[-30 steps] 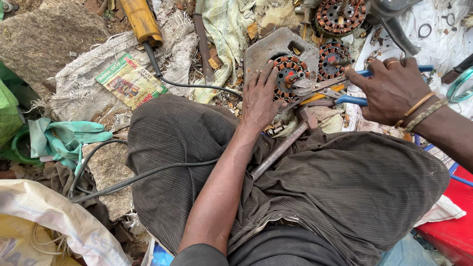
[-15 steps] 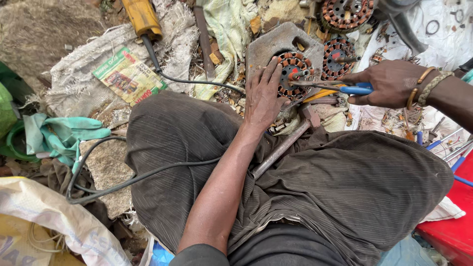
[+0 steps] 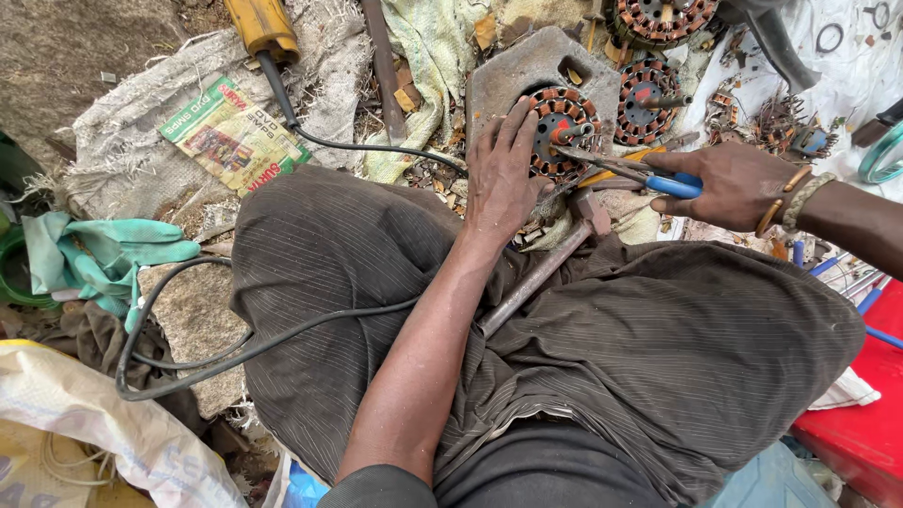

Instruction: The person uses an angle grinder to cut copper windings from a motor stator, then uses pliers to pull out the remaining copper wire. The person works on the stator while sitting on the ground.

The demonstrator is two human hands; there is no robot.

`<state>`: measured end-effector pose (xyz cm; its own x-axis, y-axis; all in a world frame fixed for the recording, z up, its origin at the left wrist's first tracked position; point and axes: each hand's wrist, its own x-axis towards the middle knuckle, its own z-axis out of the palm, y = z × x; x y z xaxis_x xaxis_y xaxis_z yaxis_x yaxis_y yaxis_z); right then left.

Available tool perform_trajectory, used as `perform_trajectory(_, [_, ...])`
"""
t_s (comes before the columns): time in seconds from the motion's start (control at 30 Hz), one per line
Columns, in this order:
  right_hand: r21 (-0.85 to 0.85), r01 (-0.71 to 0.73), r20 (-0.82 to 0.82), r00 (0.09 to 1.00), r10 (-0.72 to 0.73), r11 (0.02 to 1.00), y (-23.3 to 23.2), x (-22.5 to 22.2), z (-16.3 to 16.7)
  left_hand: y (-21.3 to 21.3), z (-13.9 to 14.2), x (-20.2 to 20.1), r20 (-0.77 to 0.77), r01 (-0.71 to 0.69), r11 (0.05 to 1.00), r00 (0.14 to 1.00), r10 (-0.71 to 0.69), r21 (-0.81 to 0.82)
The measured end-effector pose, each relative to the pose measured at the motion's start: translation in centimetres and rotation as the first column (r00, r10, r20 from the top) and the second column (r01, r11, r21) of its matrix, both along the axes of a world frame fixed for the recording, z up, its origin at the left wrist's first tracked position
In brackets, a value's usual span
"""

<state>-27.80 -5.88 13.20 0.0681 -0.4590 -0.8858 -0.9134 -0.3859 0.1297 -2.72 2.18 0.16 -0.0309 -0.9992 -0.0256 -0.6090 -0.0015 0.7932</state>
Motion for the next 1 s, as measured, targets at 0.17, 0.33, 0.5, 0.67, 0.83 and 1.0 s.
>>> perform_trajectory(0.17, [0.016,0.078,0.104,0.991,-0.079,0.997,-1.1,-1.7,-1.1,-0.1,0.6,0.7,0.038,-0.002,1.0,0.999,0.003,-0.024])
perform_trajectory(0.33, [-0.004,0.064,0.284,0.957,-0.06,0.998,-2.0,-4.4,-2.1,-0.1,1.4,1.1,0.035,0.002,1.0,0.999,-0.002,0.017])
perform_trajectory(0.5, [-0.053,0.02,0.087,0.996,-0.016,0.998,-1.6,-3.9,0.6,-0.2,1.2,0.8,0.027,-0.004,1.0,1.0,0.003,0.03])
perform_trajectory(0.67, [-0.181,-0.145,-0.074,0.988,0.134,0.973,0.3,0.6,4.7,-0.2,1.0,0.7,0.032,-0.008,0.999,0.999,0.007,0.034])
perform_trajectory(0.83, [-0.149,0.175,0.138,0.978,-0.155,0.973,0.8,0.7,3.8,-0.3,0.7,0.8,-0.003,-0.005,1.0,1.0,0.005,0.007])
perform_trajectory(1.0, [-0.186,0.279,0.462,0.871,-0.167,0.942,0.3,-4.1,-0.3,-0.7,0.2,0.8,0.004,0.006,1.0,1.0,-0.006,-0.018])
